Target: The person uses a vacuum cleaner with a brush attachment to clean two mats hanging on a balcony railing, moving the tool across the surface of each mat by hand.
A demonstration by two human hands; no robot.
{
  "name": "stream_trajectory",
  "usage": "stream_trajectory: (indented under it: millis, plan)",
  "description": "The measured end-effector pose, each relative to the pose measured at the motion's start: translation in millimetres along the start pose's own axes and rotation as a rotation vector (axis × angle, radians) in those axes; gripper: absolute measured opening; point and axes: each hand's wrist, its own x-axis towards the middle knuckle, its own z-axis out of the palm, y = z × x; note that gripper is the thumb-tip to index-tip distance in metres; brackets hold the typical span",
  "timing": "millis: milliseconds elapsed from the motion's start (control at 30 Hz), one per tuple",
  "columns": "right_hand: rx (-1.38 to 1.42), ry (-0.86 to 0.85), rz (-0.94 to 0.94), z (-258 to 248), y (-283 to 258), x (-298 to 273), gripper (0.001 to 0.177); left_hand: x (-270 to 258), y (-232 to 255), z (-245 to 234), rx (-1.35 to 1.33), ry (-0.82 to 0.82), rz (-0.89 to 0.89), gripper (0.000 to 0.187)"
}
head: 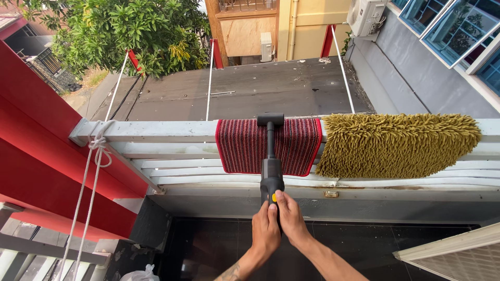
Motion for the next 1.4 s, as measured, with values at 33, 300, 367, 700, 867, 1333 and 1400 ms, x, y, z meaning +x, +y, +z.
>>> stream_trajectory:
  millis: [33,300,367,700,867,1333,1400]
  plan:
    - [0.063,-0.026,-0.026,3.1,-4.9,9.7,0.051,7.6,1.2,-1.7,0.006,-0.001,-0.006,0.037]
    - [0.079,0.034,0.046,23.9,6.1,-36.0,0.050,-28.8,1.8,-31.3,-0.010,-0.071,-0.048,0.036]
    - [0.017,0.060,0.079,26.8,13.5,-49.1,0.050,-38.3,-3.7,-35.3,-0.019,-0.071,-0.021,0.036]
    - [0.145,0.006,-0.093,41.7,-3.7,13.0,0.048,25.1,-3.9,-37.9,0.040,-0.032,0.026,0.039]
    - [0.051,0.051,-0.056,47.9,2.0,-33.3,0.049,-21.9,1.7,-52.9,-0.016,-0.085,-0.019,0.036]
    - [-0.029,0.013,-0.086,46.9,-7.7,2.9,0.052,14.2,-7.4,-44.4,0.004,-0.023,-0.019,0.037]
    - [-0.120,0.030,-0.060,46.1,-0.9,-21.0,0.052,-14.2,-6.0,-48.1,0.012,-0.025,-0.065,0.035]
